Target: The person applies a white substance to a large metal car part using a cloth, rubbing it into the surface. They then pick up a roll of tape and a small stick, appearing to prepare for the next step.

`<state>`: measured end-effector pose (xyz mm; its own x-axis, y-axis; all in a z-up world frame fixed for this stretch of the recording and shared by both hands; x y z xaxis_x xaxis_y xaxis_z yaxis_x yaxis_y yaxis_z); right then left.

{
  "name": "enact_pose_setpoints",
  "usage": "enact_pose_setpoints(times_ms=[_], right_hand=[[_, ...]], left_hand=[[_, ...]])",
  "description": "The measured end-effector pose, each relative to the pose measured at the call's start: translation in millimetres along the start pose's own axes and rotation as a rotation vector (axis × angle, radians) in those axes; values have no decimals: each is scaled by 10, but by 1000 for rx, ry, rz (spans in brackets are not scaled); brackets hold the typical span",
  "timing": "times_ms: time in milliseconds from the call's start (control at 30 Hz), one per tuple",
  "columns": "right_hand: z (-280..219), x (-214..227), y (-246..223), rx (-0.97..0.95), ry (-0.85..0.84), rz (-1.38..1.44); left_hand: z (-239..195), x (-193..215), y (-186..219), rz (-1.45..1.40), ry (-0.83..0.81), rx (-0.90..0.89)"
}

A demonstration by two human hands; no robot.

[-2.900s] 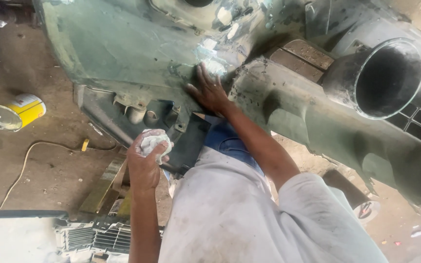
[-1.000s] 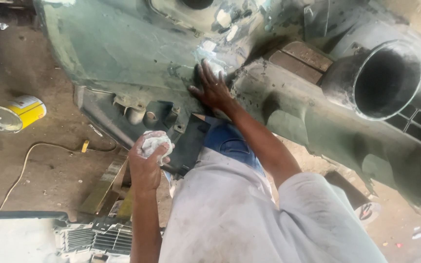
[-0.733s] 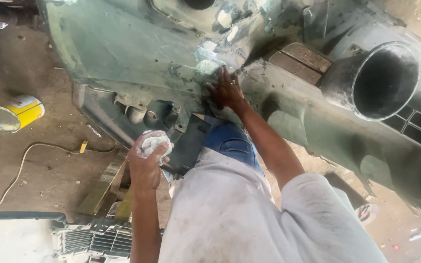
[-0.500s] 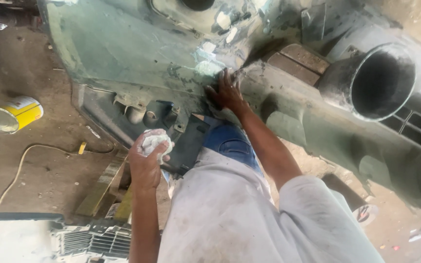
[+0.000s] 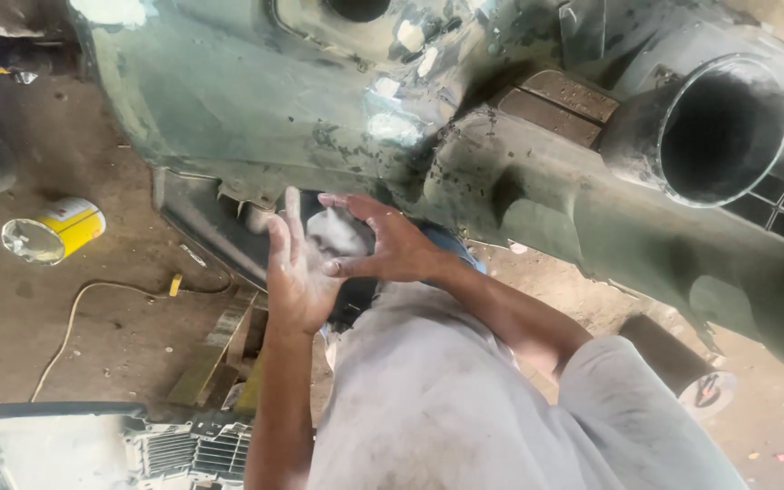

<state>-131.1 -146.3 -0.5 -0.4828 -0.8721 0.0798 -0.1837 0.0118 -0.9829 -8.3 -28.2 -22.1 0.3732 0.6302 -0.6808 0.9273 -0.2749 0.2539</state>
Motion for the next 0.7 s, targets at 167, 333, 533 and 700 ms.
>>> enact_pose_setpoints(times_ms=[167,333,533,700], right_hand=[[-68,-59,375,-260,243,228],[-96,-21,467,-7,315,214],[-63,-252,268,-33,144,-64],[66,-42,-390,439,387,-870]], left_hand=[[-58,-303,123,139,-23,194],[-39,-180,66,463,-52,139],[198,-163,-86,508,356,-126],[135,-379,-84,-214,345,137]])
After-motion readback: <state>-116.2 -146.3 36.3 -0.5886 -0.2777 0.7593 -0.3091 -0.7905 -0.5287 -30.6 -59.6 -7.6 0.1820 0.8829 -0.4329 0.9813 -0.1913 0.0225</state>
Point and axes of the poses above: each hand's wrist, its own z-axis towards the middle knuckle, its own x-axis out of the back of the hand, y = z × x, the point moved 3 cm from there along z, towards the middle knuckle, and after that the axes turned 9 degrees about x, right-handed, at the moved point
